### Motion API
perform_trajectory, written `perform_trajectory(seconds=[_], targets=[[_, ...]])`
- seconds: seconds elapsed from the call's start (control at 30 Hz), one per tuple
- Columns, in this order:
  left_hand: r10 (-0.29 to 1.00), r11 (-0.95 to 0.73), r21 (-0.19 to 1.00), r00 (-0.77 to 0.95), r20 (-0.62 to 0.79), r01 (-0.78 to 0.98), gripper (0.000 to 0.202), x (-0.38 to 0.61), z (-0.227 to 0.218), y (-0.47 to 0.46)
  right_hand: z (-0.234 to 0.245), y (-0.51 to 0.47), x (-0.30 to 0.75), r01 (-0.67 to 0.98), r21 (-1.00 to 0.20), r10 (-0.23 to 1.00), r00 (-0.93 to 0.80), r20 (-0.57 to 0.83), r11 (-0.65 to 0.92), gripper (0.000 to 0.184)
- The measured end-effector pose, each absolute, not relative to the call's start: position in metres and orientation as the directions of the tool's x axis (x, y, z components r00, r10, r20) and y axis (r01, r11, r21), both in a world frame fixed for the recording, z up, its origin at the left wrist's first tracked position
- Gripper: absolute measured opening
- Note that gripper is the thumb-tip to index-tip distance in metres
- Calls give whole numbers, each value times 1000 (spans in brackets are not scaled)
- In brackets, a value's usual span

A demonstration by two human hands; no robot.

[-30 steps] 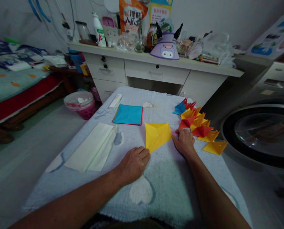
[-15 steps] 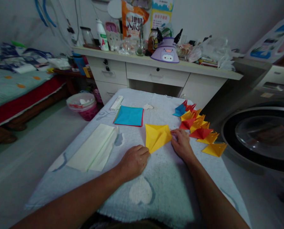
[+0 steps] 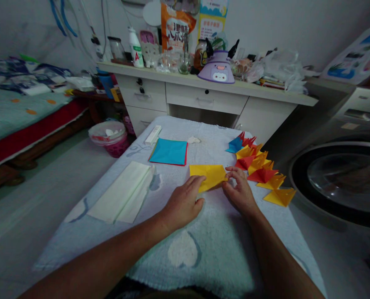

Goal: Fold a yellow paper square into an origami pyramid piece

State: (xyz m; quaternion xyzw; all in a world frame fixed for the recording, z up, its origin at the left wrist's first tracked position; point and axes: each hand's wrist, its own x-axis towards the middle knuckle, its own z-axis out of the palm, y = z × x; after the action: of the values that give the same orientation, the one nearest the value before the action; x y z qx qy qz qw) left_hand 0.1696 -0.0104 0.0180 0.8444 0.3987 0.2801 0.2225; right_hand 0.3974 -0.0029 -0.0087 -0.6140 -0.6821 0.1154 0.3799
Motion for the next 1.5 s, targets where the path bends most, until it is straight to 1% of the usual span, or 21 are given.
perform_trajectory(seconds=[0.07, 0.17, 0.33, 0.37, 0.5, 0.57, 0.67, 0.77, 0.83, 0.9, 1.0, 1.03, 1.07, 1.1, 1.17, 1.2, 1.23, 1.3, 1.37, 1.5], targets=[[799, -583, 619, 510, 319, 526, 56, 177, 20, -9, -1, -8, 394, 726, -632, 892, 56, 448, 271, 5], [801, -587, 641, 472, 369, 495, 53, 185, 21, -6, 8, -15, 389, 712, -616, 865, 25, 501, 336, 3], [802, -596, 653, 385, 456, 468, 25, 183, 21, 4, 14, -23, 380, 720, -567, 844, -48, 534, 400, 5], [800, -599, 659, 377, 467, 455, 23, 181, 21, 6, 14, -23, 378, 730, -554, 846, -62, 530, 401, 7], [778, -624, 696, 369, 509, 356, 24, 172, 16, 13, 6, -19, 379, 791, -493, 867, -91, 490, 362, 25], [765, -637, 706, 368, 529, 309, 26, 169, 12, 15, 2, -15, 383, 817, -465, 871, -89, 483, 341, 29], [749, -651, 709, 385, 540, 271, 27, 164, 6, 20, -1, -12, 389, 845, -448, 883, -59, 466, 293, 25], [751, -648, 703, 398, 527, 293, 28, 162, -1, 25, -2, -13, 391, 876, -421, 903, -36, 429, 235, 19], [760, -643, 680, 406, 508, 352, 31, 161, -4, 26, -3, -14, 391, 898, -382, 906, -43, 422, 221, 20], [756, -651, 626, 445, 481, 430, 37, 160, -5, 25, -4, -15, 389, 923, -330, 907, -44, 419, 197, 21], [715, -699, 479, 522, 465, 531, 53, 159, -2, 18, -5, -16, 386, 957, -245, 905, -39, 424, 156, 21], [692, -720, 420, 538, 481, 552, 53, 159, 0, 15, -4, -16, 384, 964, -219, 904, -46, 426, 152, 21], [667, -741, 364, 555, 497, 565, 50, 159, 2, 13, -4, -16, 383, 968, -197, 903, -55, 427, 153, 21], [638, -761, 309, 573, 514, 570, 42, 159, 4, 11, -4, -17, 381, 971, -181, 903, -64, 424, 154, 21], [584, -792, 216, 607, 539, 570, 16, 159, 8, 9, -3, -18, 379, 972, -165, 908, -88, 410, 168, 20], [564, -803, 180, 625, 540, 568, 10, 158, 9, 8, -3, -18, 379, 969, -166, 910, -103, 401, 183, 20], [550, -810, 152, 643, 533, 567, 11, 157, 10, 8, -3, -18, 379, 964, -172, 911, -120, 394, 201, 21], [550, -811, 121, 673, 496, 573, 11, 153, 10, 6, -2, -18, 380, 949, -195, 912, -160, 377, 247, 26], [579, -795, 127, 681, 448, 593, 9, 147, 9, 4, -2, -17, 383, 930, -229, 912, -192, 361, 286, 33], [680, -726, 228, 632, 371, 648, 9, 137, 2, 1, -1, -14, 391, 869, -325, 909, -274, 315, 374, 35]])
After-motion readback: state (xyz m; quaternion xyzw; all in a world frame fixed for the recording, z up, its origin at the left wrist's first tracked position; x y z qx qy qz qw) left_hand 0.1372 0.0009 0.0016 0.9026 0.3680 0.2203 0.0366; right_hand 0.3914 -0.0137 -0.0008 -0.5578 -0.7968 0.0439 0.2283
